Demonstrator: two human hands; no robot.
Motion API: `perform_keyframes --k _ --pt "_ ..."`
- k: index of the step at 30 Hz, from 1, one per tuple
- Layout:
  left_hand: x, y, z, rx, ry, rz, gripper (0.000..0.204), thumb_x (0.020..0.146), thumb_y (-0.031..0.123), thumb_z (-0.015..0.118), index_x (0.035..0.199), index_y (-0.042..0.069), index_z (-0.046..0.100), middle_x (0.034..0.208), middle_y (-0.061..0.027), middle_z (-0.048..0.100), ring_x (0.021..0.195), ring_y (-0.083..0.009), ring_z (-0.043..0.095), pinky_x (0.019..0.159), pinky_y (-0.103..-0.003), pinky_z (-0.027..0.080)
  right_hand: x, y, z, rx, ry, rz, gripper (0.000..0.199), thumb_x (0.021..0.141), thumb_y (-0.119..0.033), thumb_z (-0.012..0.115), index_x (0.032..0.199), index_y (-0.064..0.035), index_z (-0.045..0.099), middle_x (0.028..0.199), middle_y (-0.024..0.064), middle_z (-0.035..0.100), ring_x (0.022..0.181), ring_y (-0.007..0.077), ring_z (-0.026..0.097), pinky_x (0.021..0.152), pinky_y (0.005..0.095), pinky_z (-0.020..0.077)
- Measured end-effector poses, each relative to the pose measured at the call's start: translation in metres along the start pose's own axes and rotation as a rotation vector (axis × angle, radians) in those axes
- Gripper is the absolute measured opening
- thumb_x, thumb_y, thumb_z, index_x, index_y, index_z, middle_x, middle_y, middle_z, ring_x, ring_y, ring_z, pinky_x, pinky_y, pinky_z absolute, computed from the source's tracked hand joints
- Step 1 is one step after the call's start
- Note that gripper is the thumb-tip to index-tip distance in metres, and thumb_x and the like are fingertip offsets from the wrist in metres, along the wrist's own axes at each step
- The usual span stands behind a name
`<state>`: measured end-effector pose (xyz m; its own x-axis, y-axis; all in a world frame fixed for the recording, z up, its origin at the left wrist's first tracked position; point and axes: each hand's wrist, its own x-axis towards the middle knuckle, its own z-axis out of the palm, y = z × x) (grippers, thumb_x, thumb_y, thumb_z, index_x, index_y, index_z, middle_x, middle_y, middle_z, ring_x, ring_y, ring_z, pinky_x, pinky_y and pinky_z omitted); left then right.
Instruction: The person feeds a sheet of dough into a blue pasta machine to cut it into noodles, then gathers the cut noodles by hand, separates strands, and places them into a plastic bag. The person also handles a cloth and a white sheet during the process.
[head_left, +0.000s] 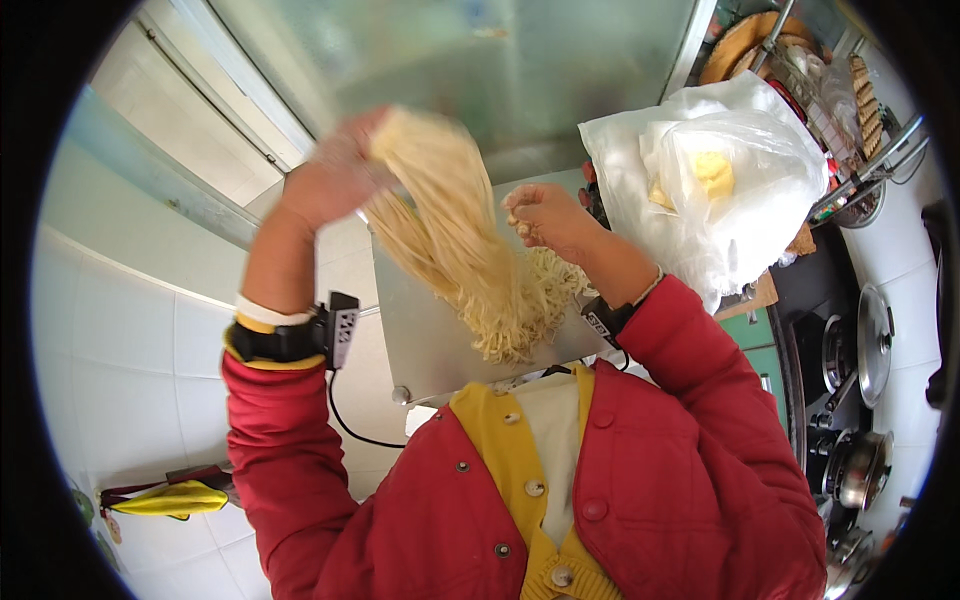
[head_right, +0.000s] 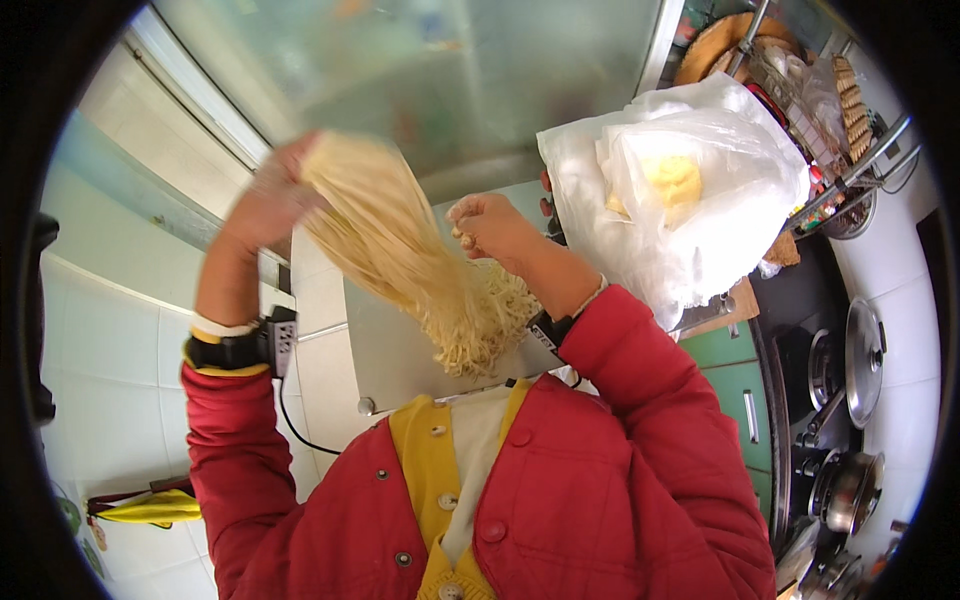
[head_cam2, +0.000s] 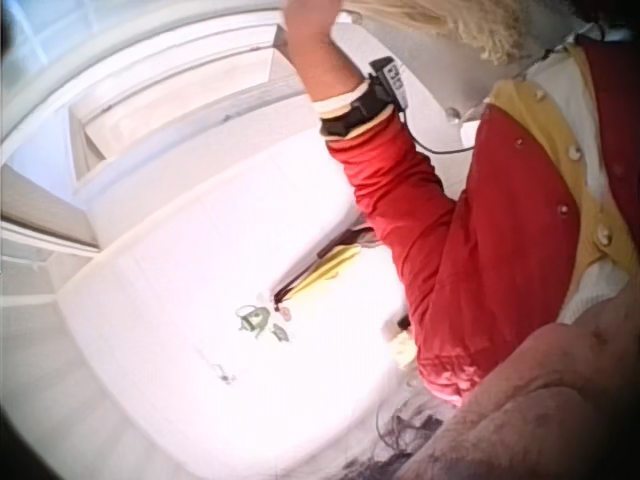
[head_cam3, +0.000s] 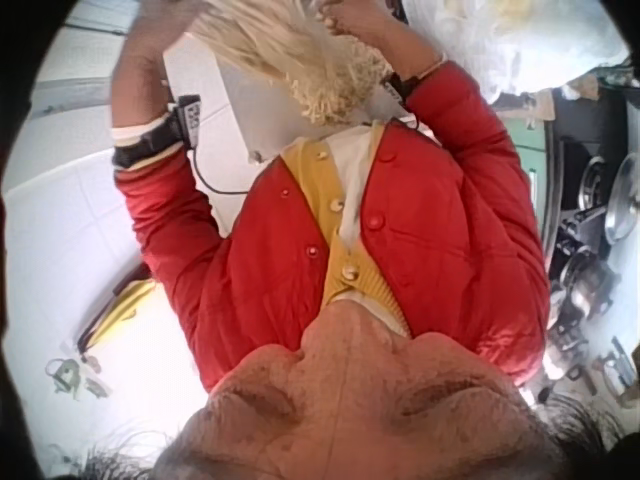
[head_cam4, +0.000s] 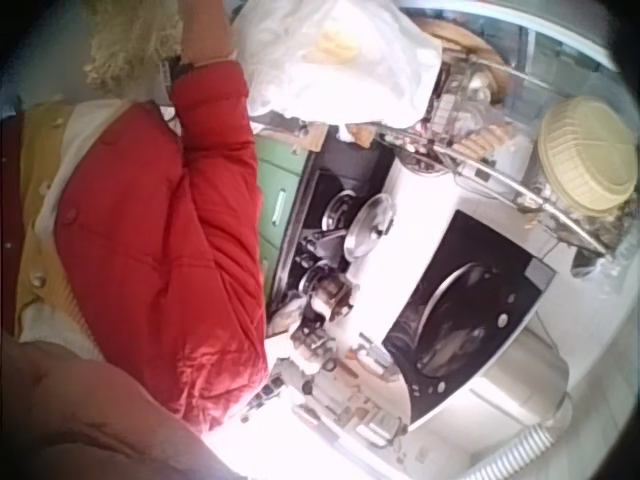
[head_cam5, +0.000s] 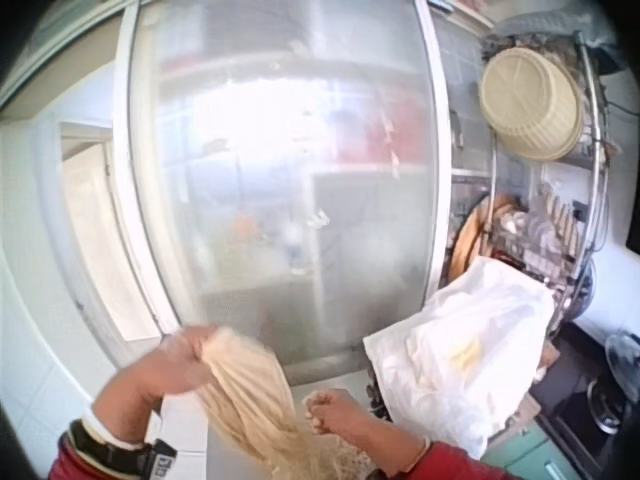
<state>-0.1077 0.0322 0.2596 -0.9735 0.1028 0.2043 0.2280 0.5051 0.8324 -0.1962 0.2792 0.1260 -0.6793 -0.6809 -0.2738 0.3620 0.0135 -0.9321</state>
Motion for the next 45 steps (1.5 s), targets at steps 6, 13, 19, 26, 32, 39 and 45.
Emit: perform_keyframes --k 6,13,19,26,32,39,45 --pt "-0.019 -0.07 0.067 0.007 -0.077 -0.132 0.038 0.069 0.003 0.064 0.106 0.002 0.058 0.089 -0.0077 0.064 0.084 -0.0163 0.059 0.079 -0.029 0.048 -0.011 -0.03 0.026 0.159 -0.176 -0.158 0.01 0.089 -0.009 0.057 0.096 -0.0054 0.063 0.08 0.0025 0.06 0.061 0.0089 0.054 0.055 0.0258 0.0464" --pt "-0.034 -0.061 0.055 -0.021 0.002 -0.128 0.04 0.068 0.002 0.061 0.108 0.002 0.057 0.094 -0.0117 0.063 0.09 -0.0238 0.06 0.083 -0.033 0.048 -0.002 -0.022 0.026 0.039 -0.206 -0.036 0.013 0.089 -0.011 0.06 0.1 -0.0061 0.064 0.093 0.0 0.062 0.075 0.0072 0.058 0.063 0.0231 0.0476" --pt "-0.035 -0.038 0.057 0.098 -0.023 -0.091 0.041 0.068 -0.004 0.06 0.109 0.002 0.056 0.095 -0.0028 0.061 0.089 -0.0133 0.056 0.085 -0.027 0.046 0.0 -0.015 0.046 -0.864 0.044 -0.754 0.056 0.072 -0.012 0.071 0.123 -0.0036 0.051 0.114 0.0091 0.06 0.103 0.0188 0.058 0.09 0.0343 0.0469" --pt "-0.036 -0.022 0.063 0.234 0.01 0.032 0.037 0.069 -0.005 0.063 0.103 0.003 0.052 0.089 -0.0104 0.061 0.084 -0.024 0.059 0.08 -0.031 0.048 -0.004 -0.028 0.077 -0.71 -0.108 -0.519 0.059 0.066 -0.018 0.075 0.119 -0.0019 0.054 0.107 0.0165 0.064 0.101 0.03 0.062 0.09 0.0382 0.047" --pt "-0.039 -0.023 0.056 0.303 0.084 0.045 0.033 0.07 -0.006 0.063 0.099 0.003 0.05 0.084 -0.0109 0.06 0.081 -0.0253 0.06 0.077 -0.032 0.049 -0.001 -0.031 0.067 -0.698 -0.117 -0.235 0.044 0.066 -0.021 0.076 0.103 -0.0021 0.064 0.092 0.0143 0.068 0.09 0.0295 0.065 0.083 0.0408 0.0487" --pt "-0.038 -0.034 0.046 0.026 0.239 -0.052 0.033 0.073 0.0 0.065 0.105 0.002 0.056 0.096 -0.0126 0.065 0.085 -0.0237 0.063 0.081 -0.032 0.051 -0.006 -0.014 0.058 -1.161 -0.129 -0.332 0.075 0.065 -0.025 0.081 0.129 0.0002 0.05 0.123 0.0188 0.06 0.113 0.0255 0.057 0.097 0.0358 0.043" --pt "-0.036 -0.033 0.061 0.207 0.024 0.278 0.029 0.071 0.004 0.07 0.097 0.003 0.059 0.085 -0.0161 0.066 0.076 -0.0325 0.061 0.073 -0.036 0.05 -0.002 -0.026 0.069 -0.416 -0.287 -0.497 0.096 0.062 -0.027 0.086 0.142 -0.003 0.037 0.131 0.0122 0.053 0.116 0.0208 0.052 0.101 0.0331 0.0393"
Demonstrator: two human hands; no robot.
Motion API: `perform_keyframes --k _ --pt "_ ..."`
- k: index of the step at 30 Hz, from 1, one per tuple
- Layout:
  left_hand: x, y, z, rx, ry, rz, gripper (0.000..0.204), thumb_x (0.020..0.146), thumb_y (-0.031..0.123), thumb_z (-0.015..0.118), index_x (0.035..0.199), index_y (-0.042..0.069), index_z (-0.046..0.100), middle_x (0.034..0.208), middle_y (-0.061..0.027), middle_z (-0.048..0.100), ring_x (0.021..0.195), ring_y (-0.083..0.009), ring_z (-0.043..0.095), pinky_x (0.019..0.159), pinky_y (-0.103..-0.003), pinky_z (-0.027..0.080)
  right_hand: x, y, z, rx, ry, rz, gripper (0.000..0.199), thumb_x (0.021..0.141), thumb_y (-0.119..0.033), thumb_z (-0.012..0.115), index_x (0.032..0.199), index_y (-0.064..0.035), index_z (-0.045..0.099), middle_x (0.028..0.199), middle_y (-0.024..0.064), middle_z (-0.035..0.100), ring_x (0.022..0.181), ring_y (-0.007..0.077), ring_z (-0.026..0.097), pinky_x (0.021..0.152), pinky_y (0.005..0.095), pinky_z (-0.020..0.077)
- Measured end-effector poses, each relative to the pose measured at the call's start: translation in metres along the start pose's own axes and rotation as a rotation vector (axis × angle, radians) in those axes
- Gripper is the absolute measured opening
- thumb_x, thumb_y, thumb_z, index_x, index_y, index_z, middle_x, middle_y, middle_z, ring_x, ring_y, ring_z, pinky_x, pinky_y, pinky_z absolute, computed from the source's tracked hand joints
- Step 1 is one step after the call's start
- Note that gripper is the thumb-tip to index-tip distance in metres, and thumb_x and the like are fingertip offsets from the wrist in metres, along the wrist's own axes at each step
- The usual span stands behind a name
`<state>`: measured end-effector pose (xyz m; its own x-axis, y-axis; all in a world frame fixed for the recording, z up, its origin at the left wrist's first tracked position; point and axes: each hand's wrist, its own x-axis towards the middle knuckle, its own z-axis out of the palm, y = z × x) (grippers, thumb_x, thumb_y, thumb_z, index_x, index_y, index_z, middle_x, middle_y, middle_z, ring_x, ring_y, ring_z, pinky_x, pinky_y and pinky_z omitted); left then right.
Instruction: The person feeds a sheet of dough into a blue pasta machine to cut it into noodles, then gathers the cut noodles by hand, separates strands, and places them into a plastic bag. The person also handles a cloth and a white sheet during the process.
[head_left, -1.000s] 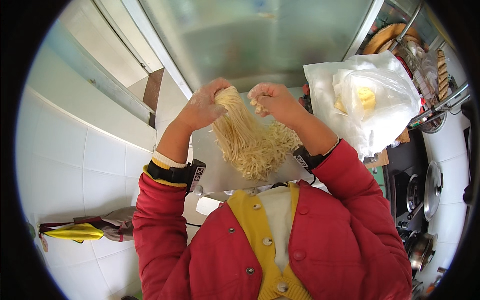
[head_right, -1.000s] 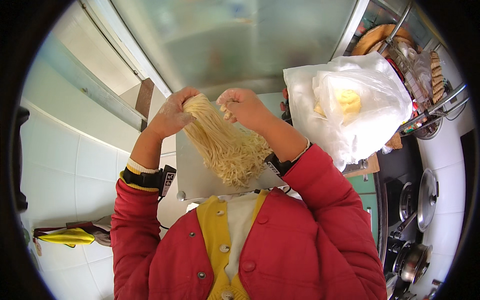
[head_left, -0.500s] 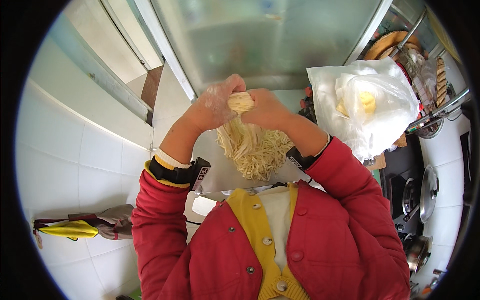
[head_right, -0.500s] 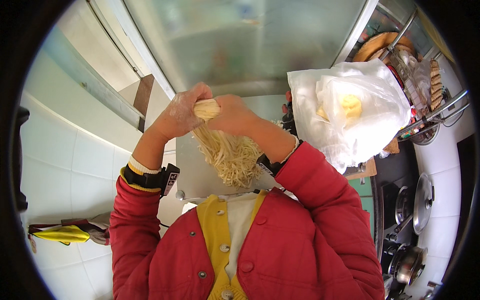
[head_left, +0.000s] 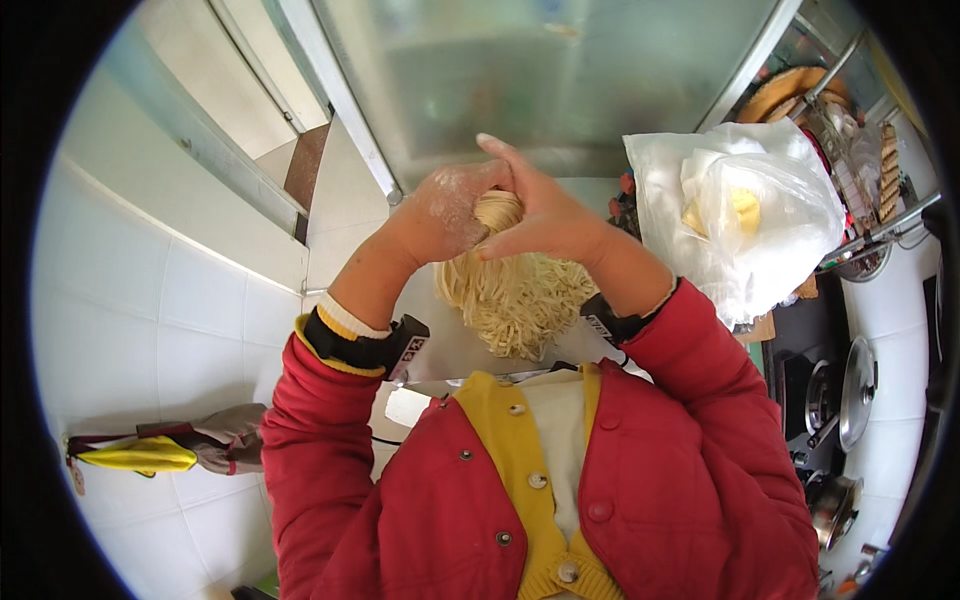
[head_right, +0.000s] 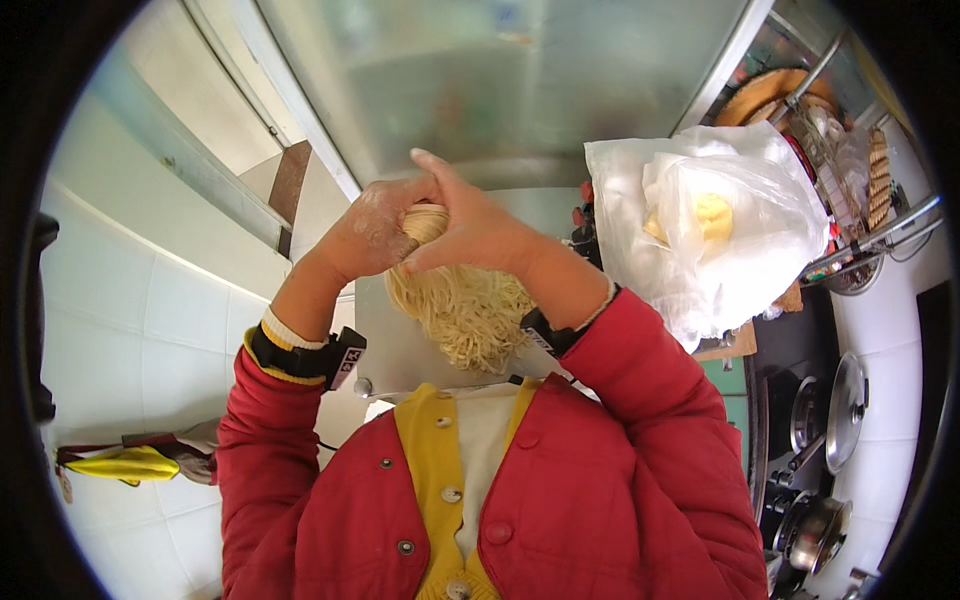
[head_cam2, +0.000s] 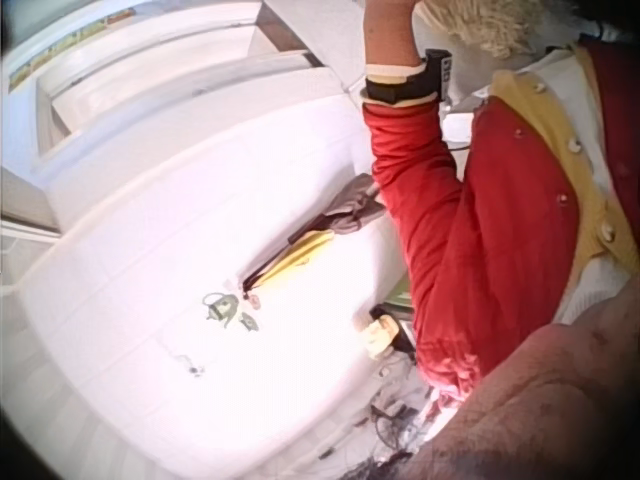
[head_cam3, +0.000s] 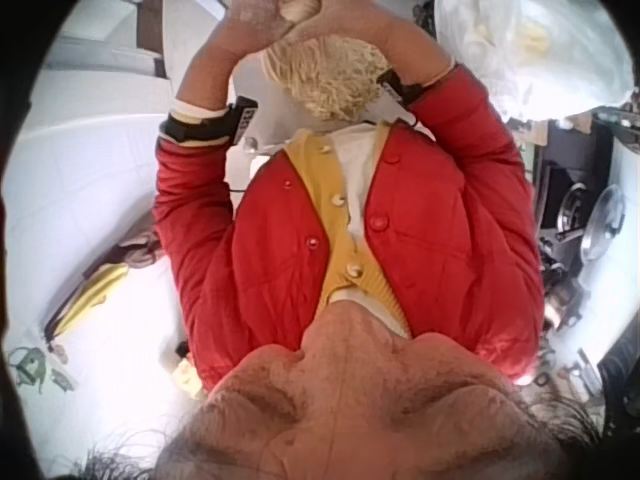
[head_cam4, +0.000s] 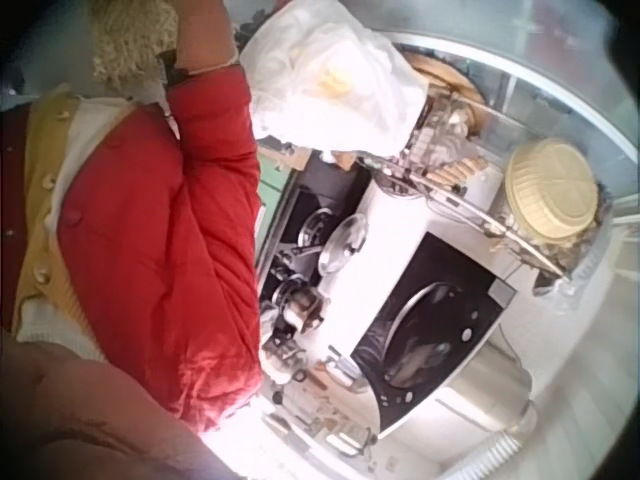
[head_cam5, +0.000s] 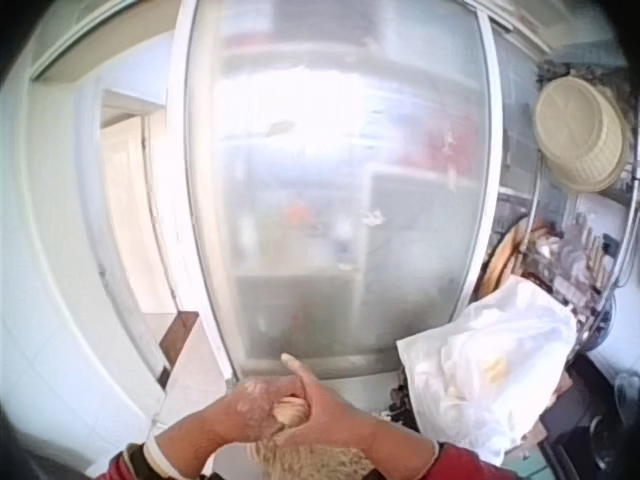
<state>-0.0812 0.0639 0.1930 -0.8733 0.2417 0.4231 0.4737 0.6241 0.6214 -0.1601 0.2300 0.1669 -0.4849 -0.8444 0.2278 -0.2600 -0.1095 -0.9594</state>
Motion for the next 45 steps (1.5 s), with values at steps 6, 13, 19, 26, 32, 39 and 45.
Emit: perform_keyframes --k 6,13,19,26,32,39,45 --pt "0.0 0.002 -0.003 0.069 0.023 -0.112 0.029 0.07 0.002 0.069 0.095 0.004 0.054 0.08 -0.0146 0.063 0.074 -0.0361 0.059 0.069 -0.037 0.049 0.004 0.003 0.009 -0.132 -0.006 0.208 0.056 0.063 -0.015 0.076 0.115 -0.0019 0.059 0.103 0.0112 0.065 0.094 0.0207 0.061 0.087 0.0337 0.0469" --pt "-0.022 -0.028 0.036 0.381 0.02 -0.293 0.024 0.07 0.006 0.065 0.093 0.01 0.058 0.082 -0.0156 0.065 0.08 -0.0396 0.061 0.068 -0.044 0.05 0.003 0.017 0.011 -0.647 -0.029 0.273 0.024 0.068 -0.021 0.066 0.08 -0.0013 0.068 0.079 0.0212 0.067 0.078 0.0373 0.066 0.071 0.0429 0.0518" --pt "-0.039 -0.072 0.069 0.492 -0.077 -0.348 0.016 0.07 0.021 0.068 0.083 0.014 0.062 0.08 -0.0141 0.066 0.081 -0.0385 0.062 0.068 -0.046 0.05 -0.009 0.037 0.032 -0.836 -0.098 0.441 0.024 0.072 -0.021 0.057 0.083 -0.003 0.069 0.085 0.0225 0.067 0.084 0.0391 0.064 0.075 0.0465 0.0518" --pt "-0.045 -0.105 0.092 0.469 -0.117 -0.466 0.02 0.073 0.02 0.065 0.092 0.015 0.063 0.087 -0.0126 0.068 0.088 -0.0343 0.065 0.076 -0.045 0.052 -0.016 0.045 0.034 -0.928 -0.106 0.494 0.026 0.072 -0.022 0.057 0.084 -0.002 0.069 0.088 0.0225 0.067 0.088 0.0393 0.064 0.078 0.0462 0.0516" --pt "-0.05 -0.141 0.106 0.34 0.045 -0.422 0.024 0.078 0.022 0.066 0.1 0.012 0.065 0.093 -0.0158 0.068 0.089 -0.035 0.065 0.076 -0.044 0.052 -0.027 0.048 0.027 -0.883 -0.13 0.376 0.025 0.073 -0.022 0.059 0.086 -0.0019 0.067 0.088 0.0231 0.065 0.088 0.0415 0.062 0.077 0.0476 0.0502" --pt "-0.051 -0.156 0.09 -0.809 0.191 -0.451 0.027 0.092 0.02 0.062 0.111 0.002 0.061 0.099 -0.006 0.065 0.09 -0.0174 0.062 0.081 -0.031 0.051 -0.021 0.042 0.013 -0.433 0.036 -0.11 0.024 0.081 -0.017 0.063 0.097 -0.0005 0.057 0.093 0.0219 0.061 0.089 0.0433 0.057 0.078 0.0471 0.0462" --pt "-0.02 -0.085 0.087 -1.622 0.2 -0.336 0.039 0.101 0.031 0.041 0.128 0.005 0.051 0.12 -0.0079 0.06 0.11 -0.0206 0.057 0.095 -0.036 0.048 0.008 0.037 0.013 -0.796 0.266 -0.329 0.027 0.084 -0.022 0.063 0.101 -0.0015 0.058 0.108 0.0177 0.052 0.104 0.0387 0.049 0.087 0.045 0.0416"
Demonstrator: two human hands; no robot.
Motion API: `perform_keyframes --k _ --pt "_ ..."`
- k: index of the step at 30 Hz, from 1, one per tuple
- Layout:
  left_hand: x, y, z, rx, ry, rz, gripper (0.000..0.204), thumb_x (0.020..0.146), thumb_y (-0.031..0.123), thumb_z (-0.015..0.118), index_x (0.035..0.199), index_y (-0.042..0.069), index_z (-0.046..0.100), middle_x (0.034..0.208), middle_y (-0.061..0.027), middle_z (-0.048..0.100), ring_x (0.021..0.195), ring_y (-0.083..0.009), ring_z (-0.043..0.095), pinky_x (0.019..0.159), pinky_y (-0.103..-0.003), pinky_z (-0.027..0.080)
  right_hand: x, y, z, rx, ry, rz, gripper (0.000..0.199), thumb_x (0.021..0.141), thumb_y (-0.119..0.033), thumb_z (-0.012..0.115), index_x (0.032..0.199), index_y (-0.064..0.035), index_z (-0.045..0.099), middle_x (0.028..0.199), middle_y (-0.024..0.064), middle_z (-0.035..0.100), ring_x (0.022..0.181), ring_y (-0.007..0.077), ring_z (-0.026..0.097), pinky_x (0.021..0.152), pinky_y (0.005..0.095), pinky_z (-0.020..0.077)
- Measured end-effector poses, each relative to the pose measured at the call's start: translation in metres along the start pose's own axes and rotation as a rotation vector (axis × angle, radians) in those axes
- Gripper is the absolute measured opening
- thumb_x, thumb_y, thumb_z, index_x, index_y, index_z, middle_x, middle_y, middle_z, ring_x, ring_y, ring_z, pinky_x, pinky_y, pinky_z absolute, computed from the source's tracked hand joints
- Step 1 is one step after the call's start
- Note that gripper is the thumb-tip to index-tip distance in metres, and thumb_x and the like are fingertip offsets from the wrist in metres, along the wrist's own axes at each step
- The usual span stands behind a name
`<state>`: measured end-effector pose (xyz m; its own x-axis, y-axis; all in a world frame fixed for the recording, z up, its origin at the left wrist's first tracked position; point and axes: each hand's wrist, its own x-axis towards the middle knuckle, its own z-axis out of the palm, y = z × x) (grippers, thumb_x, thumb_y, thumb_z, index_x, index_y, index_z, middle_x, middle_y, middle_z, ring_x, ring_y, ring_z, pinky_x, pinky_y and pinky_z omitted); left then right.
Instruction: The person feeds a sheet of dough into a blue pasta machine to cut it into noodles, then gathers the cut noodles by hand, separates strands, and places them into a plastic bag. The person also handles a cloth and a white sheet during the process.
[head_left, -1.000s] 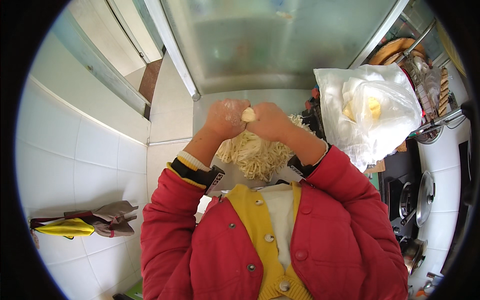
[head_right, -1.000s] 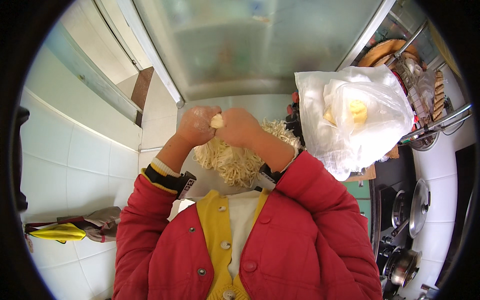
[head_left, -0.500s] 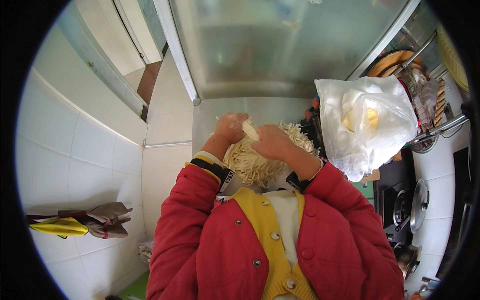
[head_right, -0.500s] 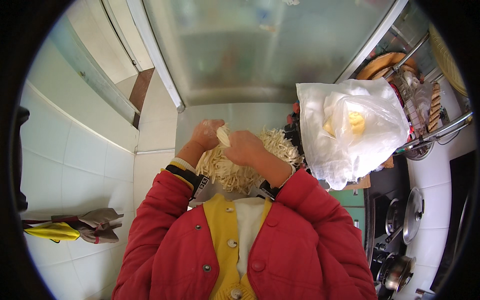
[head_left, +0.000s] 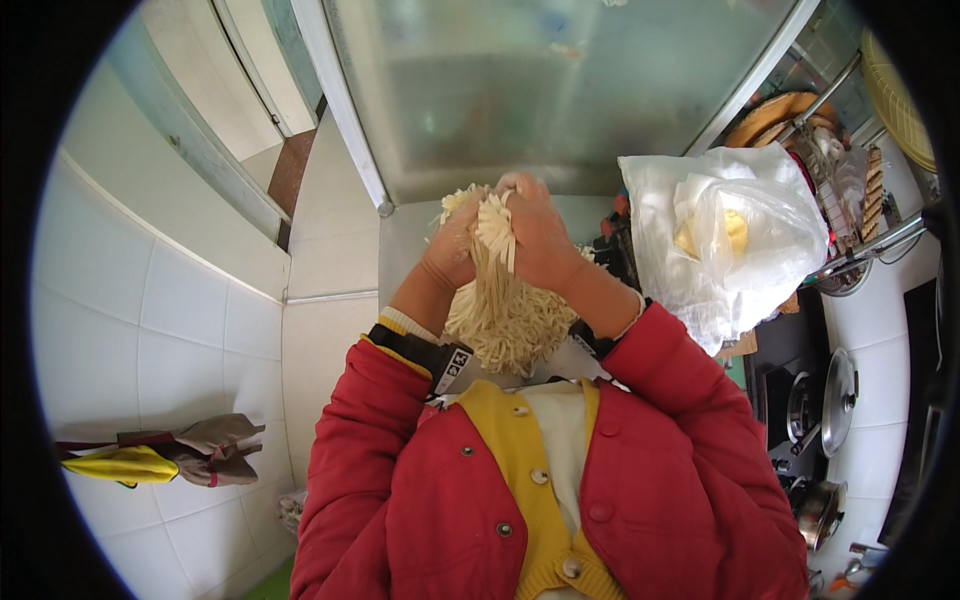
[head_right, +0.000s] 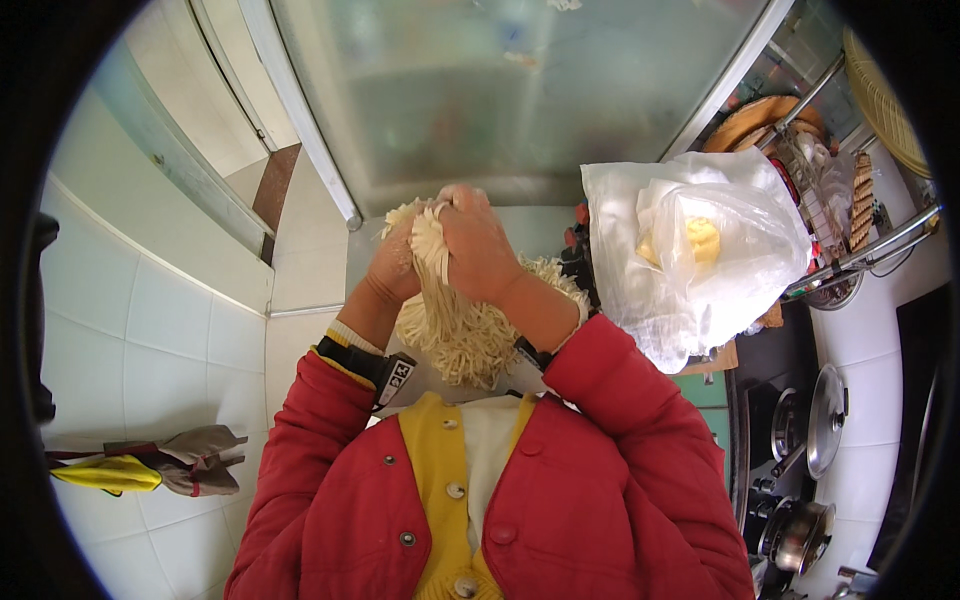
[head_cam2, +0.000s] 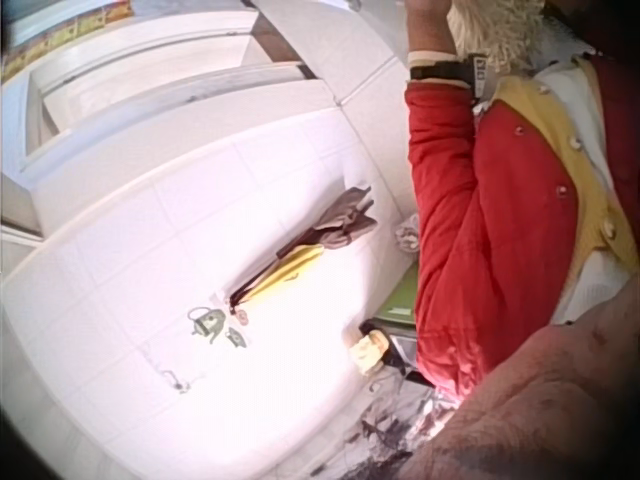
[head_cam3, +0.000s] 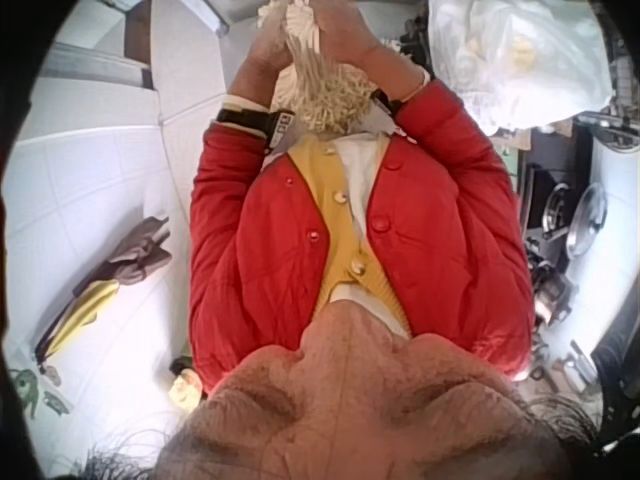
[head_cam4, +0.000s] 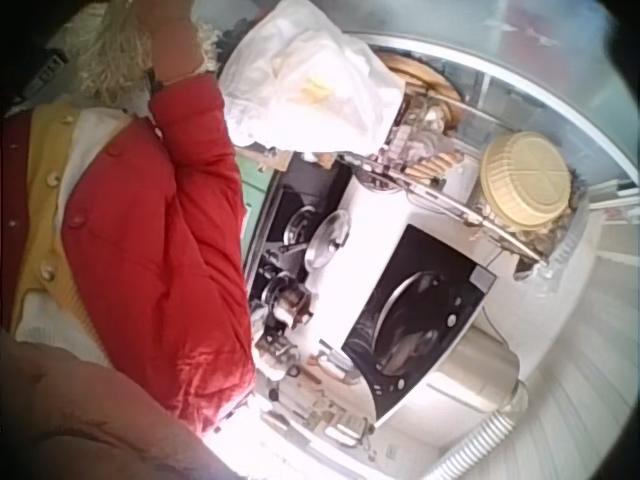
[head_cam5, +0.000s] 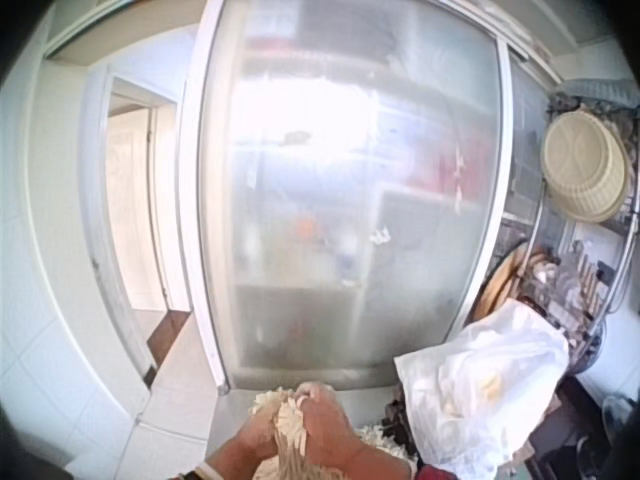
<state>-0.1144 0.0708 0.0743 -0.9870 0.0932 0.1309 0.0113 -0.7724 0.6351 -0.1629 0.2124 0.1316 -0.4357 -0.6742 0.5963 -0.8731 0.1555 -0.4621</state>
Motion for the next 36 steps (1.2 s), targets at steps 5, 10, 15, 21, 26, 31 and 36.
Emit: perform_keyframes --k 5,10,15,21,26,31,36 --pt "-0.006 -0.003 0.008 -0.333 -0.02 -0.181 0.034 0.099 0.029 0.049 0.122 0.004 0.056 0.119 -0.0078 0.061 0.111 -0.0224 0.058 0.095 -0.035 0.048 0.014 0.024 0.005 -0.102 -0.079 0.014 0.026 0.083 -0.021 0.062 0.099 -0.0017 0.059 0.109 0.0188 0.054 0.104 0.0385 0.051 0.089 0.0464 0.0416" --pt "-0.007 -0.016 -0.031 0.036 -0.154 -0.289 0.026 0.092 0.018 0.062 0.115 0.005 0.062 0.109 -0.0067 0.066 0.1 -0.0233 0.064 0.087 -0.034 0.051 0.024 0.037 0.003 0.177 -0.494 0.467 0.031 0.082 -0.023 0.069 0.102 -0.0022 0.058 0.105 0.0128 0.06 0.103 0.0271 0.057 0.081 0.0388 0.0448" --pt "-0.008 0.003 -0.014 0.589 -0.002 -0.016 0.042 0.081 -0.003 0.062 0.122 0.004 0.054 0.094 -0.006 0.061 0.082 -0.0172 0.061 0.074 -0.032 0.054 0.011 0.036 -0.012 0.997 -0.317 0.671 0.062 0.076 -0.017 0.076 0.13 -0.0068 0.047 0.117 0.0069 0.059 0.112 0.0174 0.055 0.09 0.0326 0.0446" --pt "0.01 0.074 0.056 0.124 -0.046 0.073 0.058 0.081 -0.005 0.061 0.135 0.005 0.042 0.098 -0.0065 0.057 0.084 -0.0167 0.06 0.074 -0.03 0.053 -0.003 0.03 -0.009 1.356 -0.368 0.43 0.091 0.065 -0.013 0.081 0.143 -0.0044 0.035 0.122 0.006 0.057 0.109 0.0184 0.055 0.097 0.0312 0.0431" --pt "0.024 0.103 0.103 0.083 -0.131 0.084 0.056 0.083 -0.005 0.059 0.135 0.004 0.042 0.094 -0.0064 0.055 0.082 -0.0172 0.058 0.076 -0.033 0.053 0.014 0.02 -0.016 1.263 -0.526 0.349 0.088 0.059 -0.015 0.083 0.137 -0.0041 0.044 0.121 0.0095 0.06 0.109 0.0197 0.058 0.095 0.0324 0.0448" --pt "0.044 0.129 0.113 0.063 -0.189 0.158 0.048 0.085 0.0 0.058 0.13 0.003 0.043 0.092 -0.0104 0.057 0.082 -0.0215 0.059 0.077 -0.038 0.053 0.029 0.008 -0.018 1.508 -0.593 0.277 0.086 0.057 -0.014 0.083 0.134 -0.003 0.046 0.113 0.0116 0.063 0.109 0.027 0.061 0.093 0.0376 0.0487" --pt "0.057 0.155 0.099 -0.003 0.008 0.176 0.017 0.085 0.002 0.058 0.101 -0.001 0.056 0.087 -0.0119 0.059 0.08 -0.0238 0.061 0.074 -0.037 0.054 0.028 0.014 -0.012 1.602 -0.74 0.363 0.088 0.054 -0.014 0.084 0.132 -0.0004 0.046 0.11 0.0151 0.064 0.107 0.0332 0.063 0.089 0.0439 0.0516"
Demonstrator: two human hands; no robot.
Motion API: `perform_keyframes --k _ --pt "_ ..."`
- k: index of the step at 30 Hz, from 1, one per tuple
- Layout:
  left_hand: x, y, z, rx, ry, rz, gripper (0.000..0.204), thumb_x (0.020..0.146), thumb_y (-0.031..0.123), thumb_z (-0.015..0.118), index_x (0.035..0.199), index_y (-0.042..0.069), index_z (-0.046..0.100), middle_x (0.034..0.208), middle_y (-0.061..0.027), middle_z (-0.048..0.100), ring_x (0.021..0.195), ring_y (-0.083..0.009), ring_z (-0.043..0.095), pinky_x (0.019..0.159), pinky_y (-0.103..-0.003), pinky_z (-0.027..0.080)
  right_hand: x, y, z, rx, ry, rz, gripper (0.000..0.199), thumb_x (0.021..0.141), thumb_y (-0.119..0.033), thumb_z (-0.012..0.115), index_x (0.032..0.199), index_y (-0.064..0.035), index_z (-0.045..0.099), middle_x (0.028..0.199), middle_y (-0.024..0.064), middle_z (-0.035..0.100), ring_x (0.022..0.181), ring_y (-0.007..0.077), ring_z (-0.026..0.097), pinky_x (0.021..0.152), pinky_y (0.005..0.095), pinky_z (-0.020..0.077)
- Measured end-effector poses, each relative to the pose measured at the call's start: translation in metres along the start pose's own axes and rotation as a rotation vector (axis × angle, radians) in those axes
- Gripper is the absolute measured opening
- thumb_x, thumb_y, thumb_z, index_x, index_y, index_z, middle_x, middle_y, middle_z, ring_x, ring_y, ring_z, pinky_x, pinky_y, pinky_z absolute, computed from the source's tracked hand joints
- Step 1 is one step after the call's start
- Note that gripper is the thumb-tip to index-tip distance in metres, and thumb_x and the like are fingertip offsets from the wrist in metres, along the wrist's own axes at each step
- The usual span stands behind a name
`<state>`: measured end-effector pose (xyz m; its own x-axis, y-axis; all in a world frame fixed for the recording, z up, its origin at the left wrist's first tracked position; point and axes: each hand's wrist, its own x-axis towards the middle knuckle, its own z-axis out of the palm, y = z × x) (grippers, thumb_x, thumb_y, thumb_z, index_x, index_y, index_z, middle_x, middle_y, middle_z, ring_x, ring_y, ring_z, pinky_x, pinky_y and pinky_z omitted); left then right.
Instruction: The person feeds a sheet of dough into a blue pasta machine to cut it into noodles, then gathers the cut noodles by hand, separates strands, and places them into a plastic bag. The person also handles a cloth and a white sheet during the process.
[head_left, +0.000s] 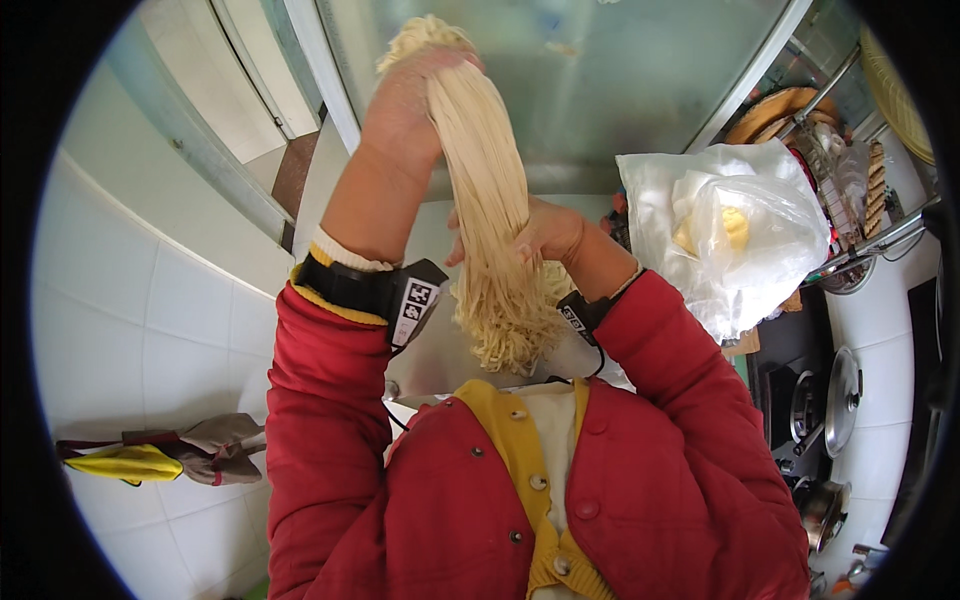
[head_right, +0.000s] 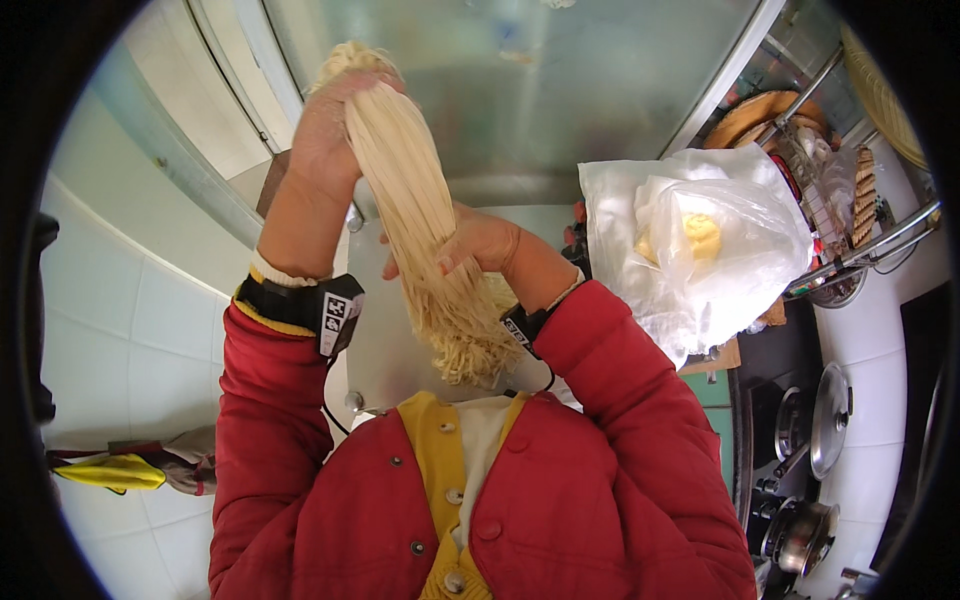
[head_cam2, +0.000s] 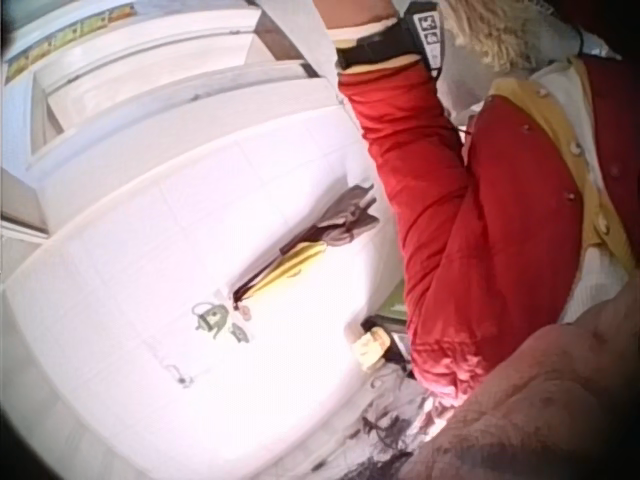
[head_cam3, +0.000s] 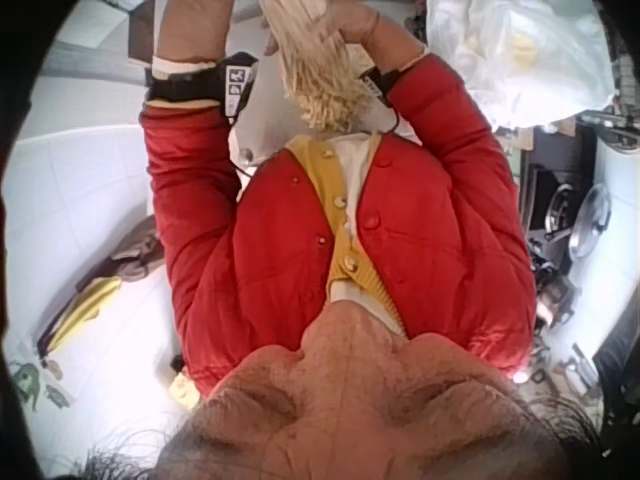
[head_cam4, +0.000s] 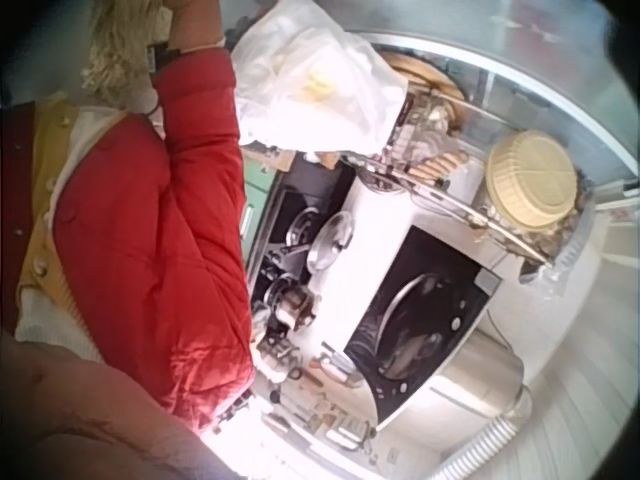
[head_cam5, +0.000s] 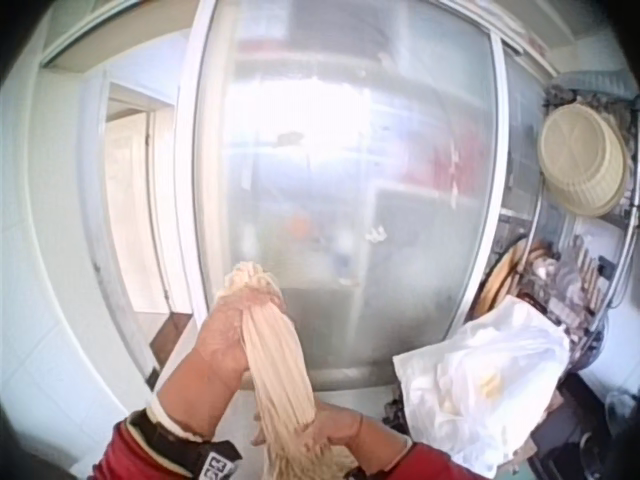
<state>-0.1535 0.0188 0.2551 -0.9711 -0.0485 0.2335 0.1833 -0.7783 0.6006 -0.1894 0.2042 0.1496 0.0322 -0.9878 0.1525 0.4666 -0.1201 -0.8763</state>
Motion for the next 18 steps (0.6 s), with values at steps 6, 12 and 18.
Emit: perform_keyframes --k 6,12,18 --pt "0.019 0.011 -0.037 0.033 0.242 0.147 0.005 0.086 0.003 0.056 0.09 0.0 0.057 0.082 -0.0109 0.06 0.075 -0.025 0.062 0.071 -0.036 0.054 -0.008 0.017 -0.005 0.163 -0.072 0.049 0.084 0.057 -0.02 0.084 0.128 0.0044 0.047 0.096 0.0185 0.066 0.094 0.0328 0.067 0.091 0.0465 0.0504" --pt "0.007 -0.03 -0.112 -0.001 0.328 0.072 0.006 0.084 0.005 0.059 0.089 0.002 0.057 0.084 -0.0082 0.06 0.077 -0.0232 0.061 0.071 -0.036 0.053 -0.012 0.018 -0.009 0.192 -0.032 -0.046 0.072 0.063 -0.019 0.078 0.124 0.0068 0.048 0.085 0.0181 0.065 0.079 0.0289 0.066 0.091 0.0462 0.0495" --pt "-0.022 -0.108 -0.123 -0.224 0.21 -0.12 0.019 0.09 0.012 0.057 0.107 0.004 0.058 0.099 -0.0091 0.063 0.087 -0.0223 0.063 0.08 -0.036 0.054 -0.003 0.0 -0.008 0.24 -0.022 -0.158 0.058 0.069 -0.014 0.073 0.119 0.0064 0.052 0.082 0.0155 0.065 0.076 0.0286 0.065 0.086 0.0449 0.0504"
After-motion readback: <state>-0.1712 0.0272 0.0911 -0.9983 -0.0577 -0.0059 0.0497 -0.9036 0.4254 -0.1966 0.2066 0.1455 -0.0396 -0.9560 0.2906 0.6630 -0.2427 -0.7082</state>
